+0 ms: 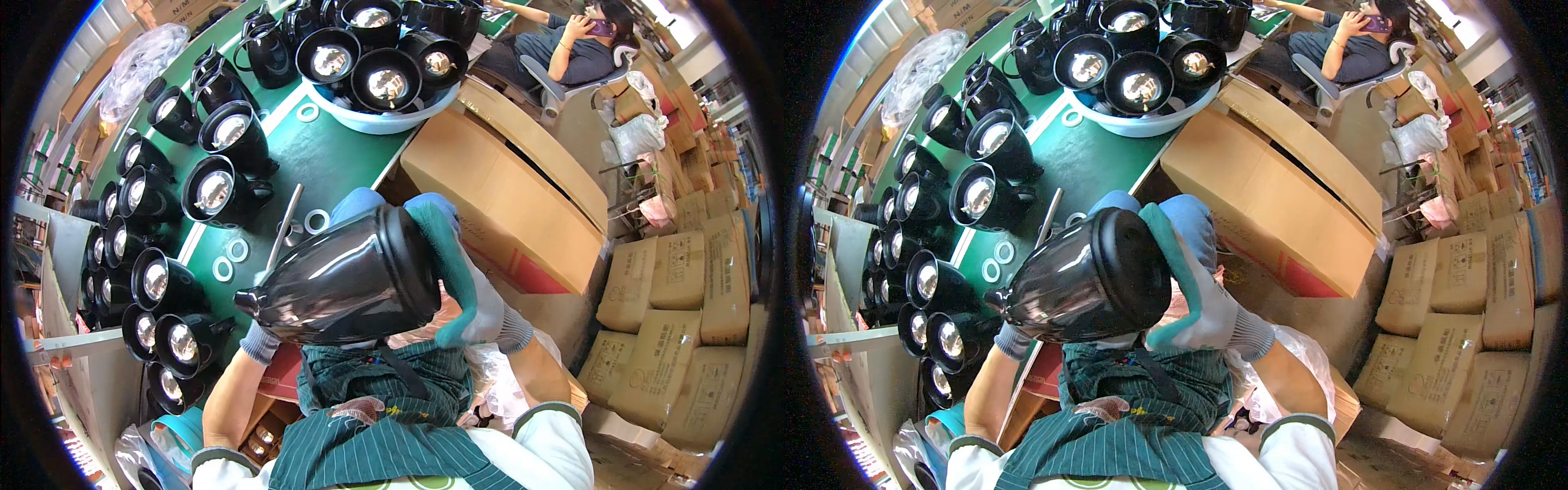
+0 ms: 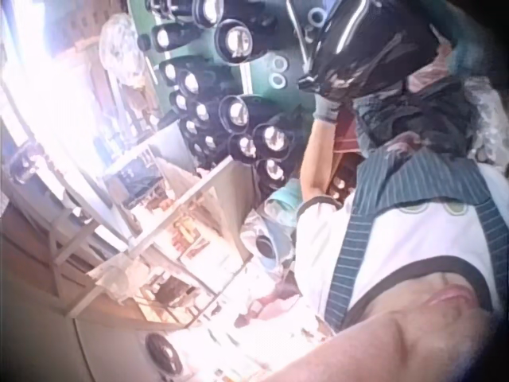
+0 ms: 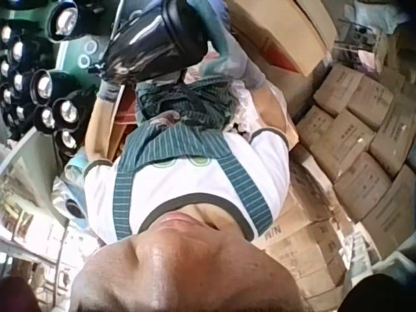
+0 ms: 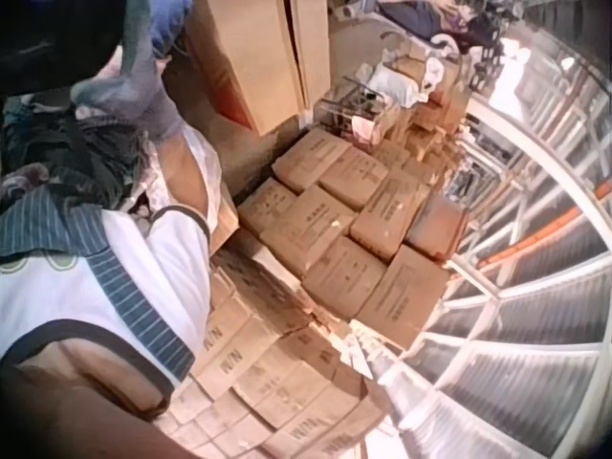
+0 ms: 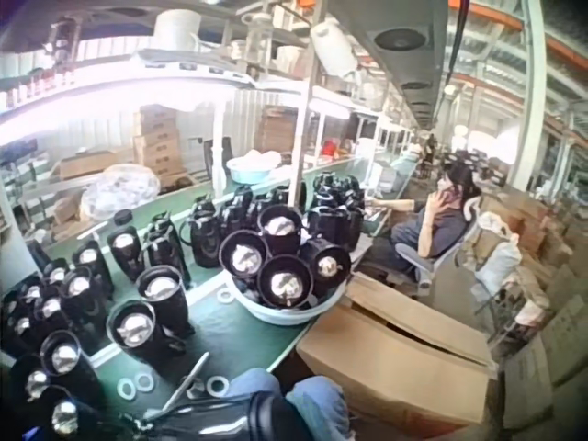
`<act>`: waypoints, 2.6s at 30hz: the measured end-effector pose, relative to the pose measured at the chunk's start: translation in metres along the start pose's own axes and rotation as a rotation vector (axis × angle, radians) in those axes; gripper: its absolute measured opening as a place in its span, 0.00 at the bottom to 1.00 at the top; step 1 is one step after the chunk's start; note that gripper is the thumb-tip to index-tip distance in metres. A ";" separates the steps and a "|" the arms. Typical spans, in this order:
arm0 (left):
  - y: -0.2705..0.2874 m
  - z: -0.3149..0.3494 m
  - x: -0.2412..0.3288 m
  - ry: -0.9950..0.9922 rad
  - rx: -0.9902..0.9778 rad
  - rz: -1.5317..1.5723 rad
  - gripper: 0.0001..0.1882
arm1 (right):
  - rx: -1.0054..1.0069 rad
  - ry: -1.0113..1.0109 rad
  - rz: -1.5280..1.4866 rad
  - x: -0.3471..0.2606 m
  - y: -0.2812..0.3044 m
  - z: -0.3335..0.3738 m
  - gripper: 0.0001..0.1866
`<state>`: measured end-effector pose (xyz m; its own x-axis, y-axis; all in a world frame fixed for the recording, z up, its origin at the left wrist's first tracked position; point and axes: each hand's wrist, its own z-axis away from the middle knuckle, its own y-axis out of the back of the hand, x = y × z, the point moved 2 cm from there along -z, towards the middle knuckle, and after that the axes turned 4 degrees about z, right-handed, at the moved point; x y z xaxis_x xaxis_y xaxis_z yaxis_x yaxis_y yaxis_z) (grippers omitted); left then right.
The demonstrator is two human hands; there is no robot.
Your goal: The person assembles black kettles by inserting a metal rod into the base and securing it with a black cap. They handle each kettle one at a time, then place the finished units into a cardboard box.
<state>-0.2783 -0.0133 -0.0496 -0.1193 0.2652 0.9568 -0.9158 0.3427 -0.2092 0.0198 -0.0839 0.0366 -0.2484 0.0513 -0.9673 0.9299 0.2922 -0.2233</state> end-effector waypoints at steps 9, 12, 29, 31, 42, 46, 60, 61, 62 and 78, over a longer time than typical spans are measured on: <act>-0.007 -0.003 0.023 -0.224 0.107 -0.295 0.15 | 0.118 0.109 0.451 -0.010 -0.008 -0.008 0.68; 0.009 -0.009 -0.005 0.144 0.082 0.179 0.14 | 0.079 0.360 0.687 -0.020 -0.017 -0.010 0.68; -0.027 0.002 0.100 -0.812 0.041 -0.924 0.20 | -0.553 0.608 0.811 -0.086 -0.091 -0.030 0.41; -0.010 -0.016 0.067 -0.536 0.141 -0.605 0.20 | -0.631 0.627 0.815 -0.088 -0.093 -0.042 0.44; 0.048 -0.014 -0.012 -0.237 0.228 -0.086 0.24 | -0.025 0.150 0.473 -0.036 -0.011 -0.011 0.49; 0.043 -0.009 0.041 -0.470 0.197 -0.722 0.27 | 0.219 -0.186 -0.053 -0.008 -0.006 -0.031 0.47; 0.006 -0.012 0.061 -0.398 0.145 -0.276 0.19 | 0.379 0.416 0.648 -0.010 -0.041 -0.029 0.37; 0.016 -0.014 0.057 -0.428 0.156 -0.481 0.19 | 0.349 0.406 0.606 -0.017 -0.047 -0.027 0.36; 0.021 -0.014 0.055 -0.438 0.159 -0.485 0.19 | 0.318 0.411 0.564 -0.023 -0.052 -0.030 0.35; -0.019 0.004 0.138 -1.202 -0.101 -1.211 0.14 | 0.098 -0.241 0.257 0.059 0.029 -0.018 0.26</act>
<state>-0.2791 0.0128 0.0873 0.3297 -0.9306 0.1589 -0.6734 -0.1138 0.7305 0.0274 -0.0551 -0.0248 0.0568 -0.1190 -0.9913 0.9782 0.2052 0.0315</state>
